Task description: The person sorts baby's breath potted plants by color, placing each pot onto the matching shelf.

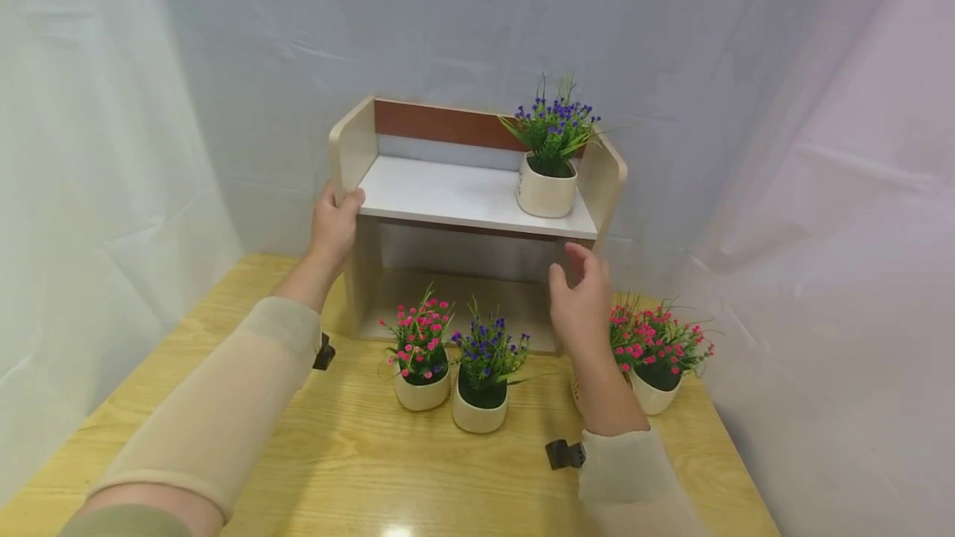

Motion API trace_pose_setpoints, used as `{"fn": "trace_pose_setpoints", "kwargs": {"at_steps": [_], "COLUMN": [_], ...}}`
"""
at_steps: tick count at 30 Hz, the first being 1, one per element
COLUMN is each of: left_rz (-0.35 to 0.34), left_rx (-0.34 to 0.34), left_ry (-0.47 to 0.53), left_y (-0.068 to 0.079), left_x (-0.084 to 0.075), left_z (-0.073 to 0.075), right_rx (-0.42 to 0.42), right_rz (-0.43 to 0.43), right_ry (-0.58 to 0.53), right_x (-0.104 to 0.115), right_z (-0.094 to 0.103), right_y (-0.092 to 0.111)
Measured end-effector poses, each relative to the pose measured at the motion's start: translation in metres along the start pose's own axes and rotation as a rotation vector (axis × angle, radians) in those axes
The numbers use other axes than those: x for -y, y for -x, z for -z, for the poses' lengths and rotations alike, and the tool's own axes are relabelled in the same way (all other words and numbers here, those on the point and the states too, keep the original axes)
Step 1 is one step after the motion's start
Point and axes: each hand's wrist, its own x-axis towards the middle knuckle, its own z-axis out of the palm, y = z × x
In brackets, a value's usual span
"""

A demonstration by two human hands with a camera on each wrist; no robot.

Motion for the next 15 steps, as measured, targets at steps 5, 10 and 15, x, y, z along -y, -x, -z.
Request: {"fn": "trace_pose_setpoints", "kwargs": {"at_steps": [5,10,15], "left_rz": [0.014,0.011,0.012], "left_rx": [0.0,-0.006,-0.007], "left_ry": [0.007,-0.005,0.001], "left_y": [0.001,0.0,0.001], "left_x": [0.0,0.0,-0.001], "left_z": [0.001,0.0,0.0], "right_rx": [0.068,0.173,0.259], "right_rz": [-0.05,-0.107,-0.152], "right_ry": [0.006,0.038,0.049], "right_x": [-0.024,-0.05,-0.07], "right_z": [0.006,0.012,0.018], "right_y": [0.007,0.014,0.023]}}
